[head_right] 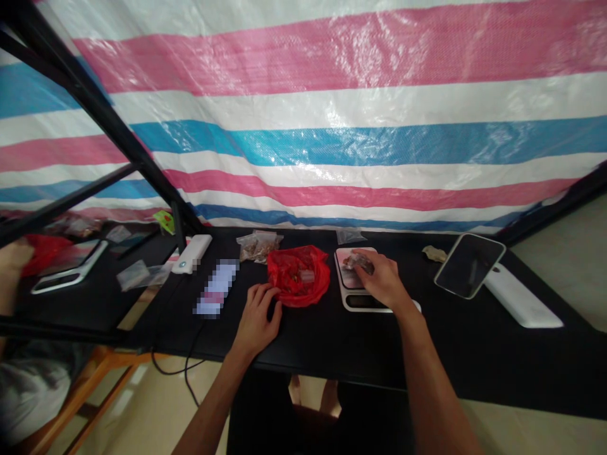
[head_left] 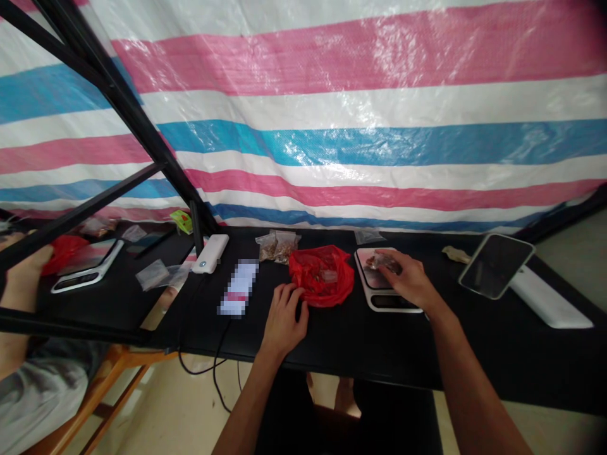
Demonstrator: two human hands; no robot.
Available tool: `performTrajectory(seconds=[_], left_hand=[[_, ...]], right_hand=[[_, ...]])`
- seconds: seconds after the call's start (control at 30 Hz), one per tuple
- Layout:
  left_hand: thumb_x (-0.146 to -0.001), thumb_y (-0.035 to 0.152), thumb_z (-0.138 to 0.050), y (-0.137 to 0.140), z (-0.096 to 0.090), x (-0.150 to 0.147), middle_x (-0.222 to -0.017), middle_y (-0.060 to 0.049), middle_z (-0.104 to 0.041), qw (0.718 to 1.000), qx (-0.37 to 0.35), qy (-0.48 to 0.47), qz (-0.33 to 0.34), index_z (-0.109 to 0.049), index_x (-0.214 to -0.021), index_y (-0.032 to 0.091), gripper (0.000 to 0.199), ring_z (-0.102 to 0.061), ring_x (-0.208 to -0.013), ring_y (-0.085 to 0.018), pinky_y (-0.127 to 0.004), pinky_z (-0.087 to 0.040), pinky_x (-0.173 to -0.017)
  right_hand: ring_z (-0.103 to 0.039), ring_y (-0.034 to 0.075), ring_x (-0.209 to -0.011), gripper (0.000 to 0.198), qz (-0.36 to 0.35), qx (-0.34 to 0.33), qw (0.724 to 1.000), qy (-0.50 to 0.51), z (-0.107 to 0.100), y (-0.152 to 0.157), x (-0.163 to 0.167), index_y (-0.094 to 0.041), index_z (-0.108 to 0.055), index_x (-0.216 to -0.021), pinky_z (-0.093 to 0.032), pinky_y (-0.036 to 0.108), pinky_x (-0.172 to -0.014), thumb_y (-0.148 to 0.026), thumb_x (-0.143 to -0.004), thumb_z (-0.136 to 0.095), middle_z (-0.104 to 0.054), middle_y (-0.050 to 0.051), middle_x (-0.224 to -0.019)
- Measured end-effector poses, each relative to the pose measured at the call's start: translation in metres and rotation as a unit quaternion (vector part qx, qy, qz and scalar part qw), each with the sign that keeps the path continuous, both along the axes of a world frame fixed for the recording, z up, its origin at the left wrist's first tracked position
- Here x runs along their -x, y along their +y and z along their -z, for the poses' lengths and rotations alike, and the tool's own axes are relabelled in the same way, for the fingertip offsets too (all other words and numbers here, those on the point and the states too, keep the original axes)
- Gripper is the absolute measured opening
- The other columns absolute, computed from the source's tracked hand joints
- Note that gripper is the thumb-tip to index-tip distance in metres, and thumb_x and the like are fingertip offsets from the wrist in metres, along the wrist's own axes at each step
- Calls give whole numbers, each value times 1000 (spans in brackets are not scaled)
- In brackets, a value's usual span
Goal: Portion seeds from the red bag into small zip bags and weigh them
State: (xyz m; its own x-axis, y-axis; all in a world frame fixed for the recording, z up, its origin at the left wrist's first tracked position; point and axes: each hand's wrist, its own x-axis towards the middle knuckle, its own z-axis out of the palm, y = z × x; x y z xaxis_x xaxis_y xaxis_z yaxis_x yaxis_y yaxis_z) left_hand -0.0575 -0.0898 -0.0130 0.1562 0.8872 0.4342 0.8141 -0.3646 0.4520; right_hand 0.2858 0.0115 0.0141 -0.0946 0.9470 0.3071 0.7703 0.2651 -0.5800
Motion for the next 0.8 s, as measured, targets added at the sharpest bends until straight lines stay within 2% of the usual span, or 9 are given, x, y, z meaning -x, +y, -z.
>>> performTrajectory(seconds=[0.07,0.17,0.23,0.37,0.5,0.67,0.8], left_hand=[[-97,17,-56,0,0,0,-124,-11,-63,1000,1,-1,1,-60,-123,21,27,-53,-121,-29,-49,-53,-106],[-97,17,-56,-1,0,1,-124,-11,-63,1000,4,-3,2,-59,-124,21,27,-52,-121,-29,-49,-53,-106],[-98,17,-56,-1,0,1,-124,-11,-62,1000,6,-5,1,-59,-124,21,27,-52,-121,-29,-49,-53,-106],[-98,17,-55,-1,-1,0,-121,-11,-62,1000,10,-12,6,-59,-123,21,25,-53,-119,-28,-49,-52,-105],[-98,17,-55,-2,-3,1,-112,-10,-61,1000,0,-12,-7,-60,-123,21,25,-55,-110,-27,-47,-54,-97],[-96,12,-56,-8,-1,3,-100,-9,-59,993,-102,-35,-50,-63,-115,20,22,-56,-97,-24,-40,-53,-84],[-92,7,-59,-11,-9,-17,-97,-8,-59,985,-146,-73,-47,-65,-108,20,22,-57,-92,-22,-36,-51,-80]], right_hand=[[-69,33,-114,53,6,0,1000,-20,2,-5,-3,-28,-68,-130,-47,56,-105,-24,-77,-63,-75,8,-123],[-56,36,-132,72,45,-35,998,-14,1,-19,0,-29,-58,-142,-38,61,-111,-19,-70,-60,-63,10,-141],[-52,36,-135,73,77,-78,994,14,0,-30,3,-29,-56,-143,-37,60,-111,-20,-70,-58,-60,10,-144],[-54,35,-129,61,122,-157,977,75,-2,-45,4,-26,-62,-133,-37,58,-112,-21,-72,-60,-62,11,-134],[-59,33,-121,51,174,-221,952,117,-1,-58,-1,-23,-68,-123,-41,56,-109,-20,-73,-62,-66,10,-124],[-61,33,-111,45,308,-274,897,159,14,-93,-3,-20,-69,-119,-46,54,-98,-18,-75,-64,-66,10,-115],[-60,31,-100,39,361,-282,873,169,31,-113,1,-17,-71,-108,-47,51,-91,-16,-70,-63,-65,9,-104]])
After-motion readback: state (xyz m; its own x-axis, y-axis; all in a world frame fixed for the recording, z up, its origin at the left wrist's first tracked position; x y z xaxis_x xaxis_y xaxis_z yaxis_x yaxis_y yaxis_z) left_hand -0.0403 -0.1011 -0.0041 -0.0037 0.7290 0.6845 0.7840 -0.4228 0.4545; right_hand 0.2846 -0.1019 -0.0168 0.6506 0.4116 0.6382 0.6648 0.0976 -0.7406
